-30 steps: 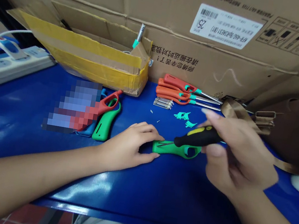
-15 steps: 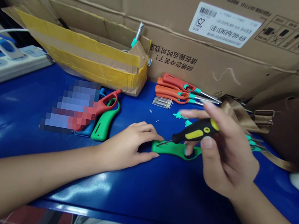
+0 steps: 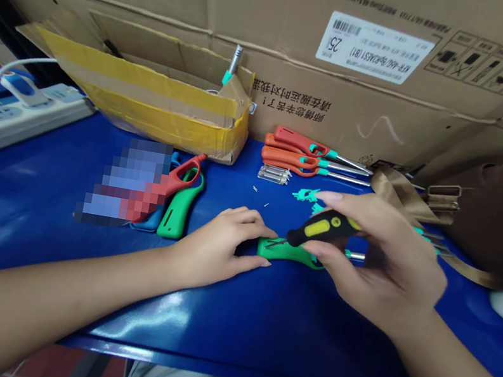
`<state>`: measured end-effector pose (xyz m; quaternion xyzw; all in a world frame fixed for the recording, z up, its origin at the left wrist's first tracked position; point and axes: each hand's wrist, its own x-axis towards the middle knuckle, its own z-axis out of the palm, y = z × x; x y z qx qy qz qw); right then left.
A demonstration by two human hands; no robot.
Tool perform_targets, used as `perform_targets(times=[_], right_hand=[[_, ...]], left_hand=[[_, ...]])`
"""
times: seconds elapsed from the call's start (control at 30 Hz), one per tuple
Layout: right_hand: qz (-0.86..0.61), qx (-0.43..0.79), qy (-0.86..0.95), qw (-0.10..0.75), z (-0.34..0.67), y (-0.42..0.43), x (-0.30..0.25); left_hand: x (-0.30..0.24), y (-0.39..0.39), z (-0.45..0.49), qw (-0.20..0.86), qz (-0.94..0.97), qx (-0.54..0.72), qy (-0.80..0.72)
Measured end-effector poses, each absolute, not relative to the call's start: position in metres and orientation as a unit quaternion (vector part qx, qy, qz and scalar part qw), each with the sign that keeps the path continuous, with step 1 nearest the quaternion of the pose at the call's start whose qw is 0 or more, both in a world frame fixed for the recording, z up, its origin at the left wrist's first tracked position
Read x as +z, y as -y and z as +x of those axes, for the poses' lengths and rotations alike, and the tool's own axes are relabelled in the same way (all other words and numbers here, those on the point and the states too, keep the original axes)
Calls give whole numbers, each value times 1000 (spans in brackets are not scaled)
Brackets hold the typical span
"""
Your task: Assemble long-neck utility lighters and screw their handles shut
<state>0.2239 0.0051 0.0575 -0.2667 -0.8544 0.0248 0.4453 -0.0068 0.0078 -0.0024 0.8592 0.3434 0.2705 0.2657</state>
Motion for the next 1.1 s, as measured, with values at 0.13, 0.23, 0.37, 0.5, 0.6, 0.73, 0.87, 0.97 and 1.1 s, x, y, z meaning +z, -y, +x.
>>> perform_targets(times=[0.13, 0.23, 0.37, 0.5, 0.6, 0.73, 0.87, 0.97, 1.1], right_hand=[[-278, 21, 857, 434, 225, -6, 56], [-269, 159, 851, 423, 225, -6, 50], [-278, 70, 840, 460, 223, -6, 49], [-279, 47, 846, 452, 225, -4, 53], [-288, 176, 837, 430, 226, -2, 52], [-293, 110, 823, 473, 224, -4, 50], [-283, -5, 831, 478, 223, -6, 52], [-281, 99, 847, 441, 223, -3, 51], [-272, 125, 844, 445, 221, -1, 50]], left_hand=[[-3, -8, -7, 268, 859, 267, -346], [-3, -8, -7, 267, 857, 270, -347], [-3, -8, -7, 266, 858, 264, -350], [-3, -7, -6, 267, 858, 263, -352], [-2, -6, -5, 263, 855, 265, -359], [-2, -5, -5, 267, 850, 263, -370], [-2, -5, -5, 268, 853, 263, -362], [-2, -5, -5, 261, 855, 262, -363], [-3, -5, -5, 257, 856, 263, -363]])
